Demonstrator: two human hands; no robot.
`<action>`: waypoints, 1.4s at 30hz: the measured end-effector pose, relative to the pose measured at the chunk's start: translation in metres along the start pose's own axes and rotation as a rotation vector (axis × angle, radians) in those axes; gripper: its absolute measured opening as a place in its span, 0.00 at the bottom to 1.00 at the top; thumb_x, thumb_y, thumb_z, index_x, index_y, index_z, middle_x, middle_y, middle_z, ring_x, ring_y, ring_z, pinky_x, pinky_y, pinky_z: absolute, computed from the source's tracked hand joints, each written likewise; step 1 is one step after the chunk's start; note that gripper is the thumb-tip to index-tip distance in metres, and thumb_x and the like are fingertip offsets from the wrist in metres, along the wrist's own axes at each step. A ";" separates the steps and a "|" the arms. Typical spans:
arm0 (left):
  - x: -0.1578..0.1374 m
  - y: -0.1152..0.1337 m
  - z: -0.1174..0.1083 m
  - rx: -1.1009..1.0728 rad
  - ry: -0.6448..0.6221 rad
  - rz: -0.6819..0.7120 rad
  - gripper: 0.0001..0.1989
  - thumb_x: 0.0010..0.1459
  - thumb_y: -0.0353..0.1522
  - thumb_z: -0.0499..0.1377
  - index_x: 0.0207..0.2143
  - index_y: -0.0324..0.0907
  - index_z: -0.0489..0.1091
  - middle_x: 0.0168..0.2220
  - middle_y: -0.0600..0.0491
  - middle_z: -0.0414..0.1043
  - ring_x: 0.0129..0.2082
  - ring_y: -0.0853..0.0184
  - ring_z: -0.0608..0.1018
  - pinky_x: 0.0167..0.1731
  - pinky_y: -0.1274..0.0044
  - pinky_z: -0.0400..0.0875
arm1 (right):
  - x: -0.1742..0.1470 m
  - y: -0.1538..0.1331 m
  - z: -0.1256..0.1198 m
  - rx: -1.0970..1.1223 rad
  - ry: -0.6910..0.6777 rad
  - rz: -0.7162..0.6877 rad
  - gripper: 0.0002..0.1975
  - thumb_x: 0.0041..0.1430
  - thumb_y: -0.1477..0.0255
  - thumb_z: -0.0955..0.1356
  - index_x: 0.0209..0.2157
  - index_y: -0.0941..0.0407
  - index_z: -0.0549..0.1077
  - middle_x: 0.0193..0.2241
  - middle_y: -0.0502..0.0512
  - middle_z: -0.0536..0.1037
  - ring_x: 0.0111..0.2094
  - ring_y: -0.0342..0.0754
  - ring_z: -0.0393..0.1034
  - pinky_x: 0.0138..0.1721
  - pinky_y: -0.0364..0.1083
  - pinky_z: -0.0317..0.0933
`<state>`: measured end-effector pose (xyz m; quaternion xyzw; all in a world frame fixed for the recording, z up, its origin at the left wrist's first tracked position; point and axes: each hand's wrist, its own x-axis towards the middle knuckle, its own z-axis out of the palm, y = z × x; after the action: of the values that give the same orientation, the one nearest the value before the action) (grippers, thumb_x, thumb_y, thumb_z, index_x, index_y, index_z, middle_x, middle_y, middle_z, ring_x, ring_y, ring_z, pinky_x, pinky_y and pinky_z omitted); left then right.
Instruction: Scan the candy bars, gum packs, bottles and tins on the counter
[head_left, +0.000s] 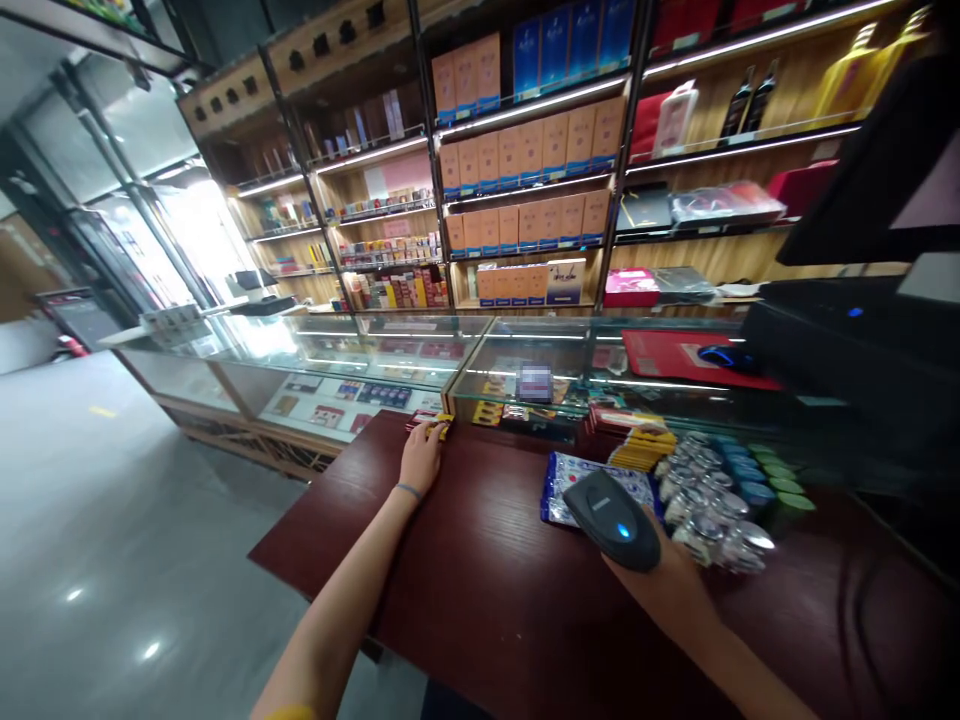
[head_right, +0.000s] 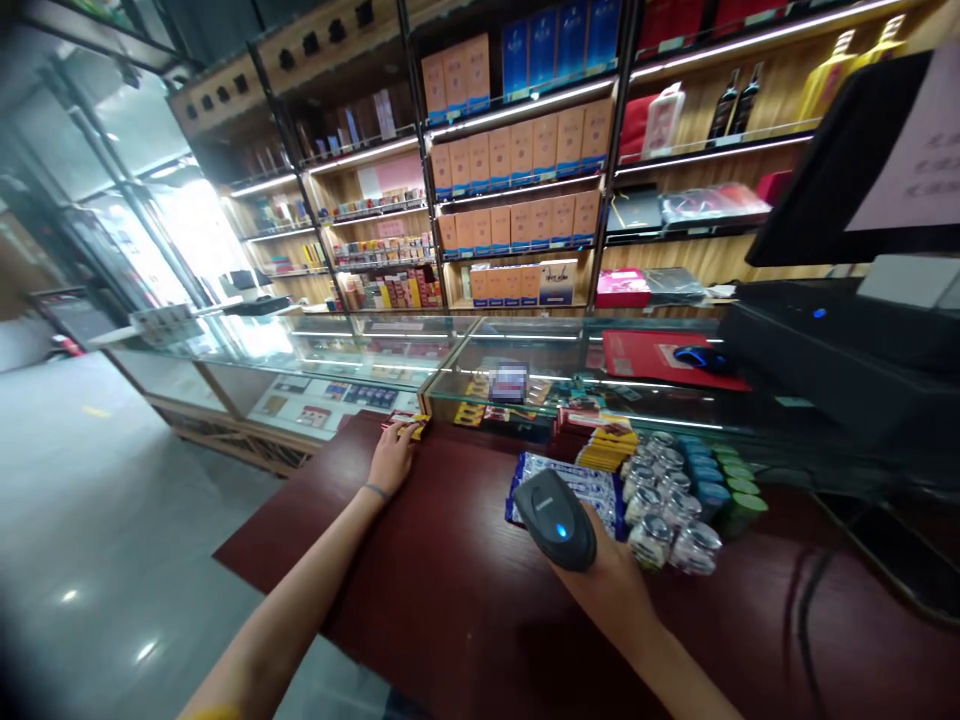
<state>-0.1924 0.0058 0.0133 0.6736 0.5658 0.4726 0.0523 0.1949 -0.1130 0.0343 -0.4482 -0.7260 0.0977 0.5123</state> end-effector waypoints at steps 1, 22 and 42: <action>0.001 -0.004 0.001 0.001 0.007 -0.005 0.23 0.51 0.25 0.61 0.51 0.47 0.76 0.56 0.40 0.69 0.61 0.47 0.67 0.65 0.56 0.53 | -0.001 0.001 0.002 -0.005 -0.036 0.016 0.12 0.60 0.65 0.67 0.46 0.51 0.69 0.33 0.53 0.82 0.28 0.51 0.79 0.28 0.46 0.71; -0.001 -0.005 0.000 0.319 -0.010 0.084 0.16 0.66 0.31 0.54 0.51 0.48 0.76 0.48 0.46 0.78 0.52 0.56 0.75 0.56 0.65 0.65 | -0.010 0.019 0.007 -0.164 -0.216 -0.042 0.22 0.59 0.68 0.67 0.55 0.54 0.64 0.35 0.56 0.83 0.31 0.56 0.81 0.28 0.46 0.69; -0.008 0.188 0.138 -1.688 0.206 -0.756 0.08 0.62 0.25 0.58 0.42 0.44 0.67 0.41 0.51 0.78 0.44 0.67 0.81 0.52 0.65 0.75 | 0.010 0.006 -0.033 0.081 0.052 0.371 0.19 0.53 0.65 0.70 0.47 0.54 0.71 0.38 0.57 0.83 0.41 0.55 0.79 0.42 0.49 0.71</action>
<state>0.0384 -0.0026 0.0467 0.1380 0.2184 0.7367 0.6249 0.2247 -0.1122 0.0520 -0.5557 -0.6129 0.2083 0.5217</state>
